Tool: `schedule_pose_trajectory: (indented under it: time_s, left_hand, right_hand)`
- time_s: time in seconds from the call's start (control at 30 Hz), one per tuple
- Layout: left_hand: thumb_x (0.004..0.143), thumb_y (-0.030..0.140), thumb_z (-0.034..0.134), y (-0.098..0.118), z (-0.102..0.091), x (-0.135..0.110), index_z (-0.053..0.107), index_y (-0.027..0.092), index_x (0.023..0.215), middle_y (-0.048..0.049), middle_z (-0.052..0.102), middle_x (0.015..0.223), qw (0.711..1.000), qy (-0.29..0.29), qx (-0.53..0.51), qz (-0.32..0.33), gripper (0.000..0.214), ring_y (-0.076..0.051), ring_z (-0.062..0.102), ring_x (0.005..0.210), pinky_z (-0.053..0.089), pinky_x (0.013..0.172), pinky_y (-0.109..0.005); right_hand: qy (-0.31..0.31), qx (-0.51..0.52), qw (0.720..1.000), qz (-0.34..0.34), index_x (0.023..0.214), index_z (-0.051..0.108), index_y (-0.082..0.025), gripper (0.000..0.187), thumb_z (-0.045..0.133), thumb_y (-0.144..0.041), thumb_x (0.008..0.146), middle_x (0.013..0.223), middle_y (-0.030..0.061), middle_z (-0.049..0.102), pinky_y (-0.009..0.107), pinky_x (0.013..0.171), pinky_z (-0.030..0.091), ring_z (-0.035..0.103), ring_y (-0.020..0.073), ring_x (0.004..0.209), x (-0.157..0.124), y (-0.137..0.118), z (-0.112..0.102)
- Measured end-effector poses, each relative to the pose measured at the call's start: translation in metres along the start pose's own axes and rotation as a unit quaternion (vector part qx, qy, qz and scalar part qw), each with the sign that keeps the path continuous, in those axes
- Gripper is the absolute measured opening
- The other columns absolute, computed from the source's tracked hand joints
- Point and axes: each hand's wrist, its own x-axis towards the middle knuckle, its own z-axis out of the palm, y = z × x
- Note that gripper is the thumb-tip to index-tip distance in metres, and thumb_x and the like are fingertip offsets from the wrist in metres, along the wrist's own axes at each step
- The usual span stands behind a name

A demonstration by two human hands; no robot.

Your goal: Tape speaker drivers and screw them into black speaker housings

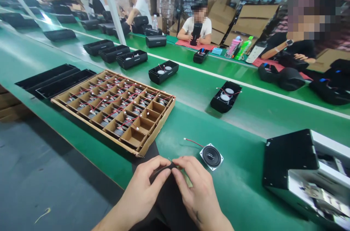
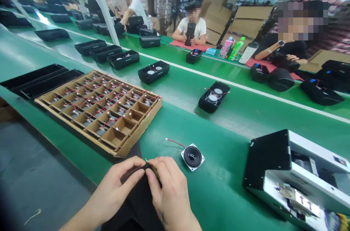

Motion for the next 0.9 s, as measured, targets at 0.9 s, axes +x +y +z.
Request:
schedule_pose_trajectory:
  time_s: [0.9]
  left_hand:
    - [0.100,0.052,0.049,-0.034,0.008,0.020,0.068,0.022,0.079,0.0003,0.073,0.073,0.978,0.119,0.167,-0.036,0.041,-0.019,0.071,0.070,0.053,0.064,-0.024]
  right_hand:
    - [0.260,0.355,0.898,0.019,0.107,0.061,-0.027,0.005,0.057,-0.030,0.109,0.093,-0.0001,0.072,0.050,0.107,0.054,0.072,0.0209,0.098,-0.028,-0.010,-0.039]
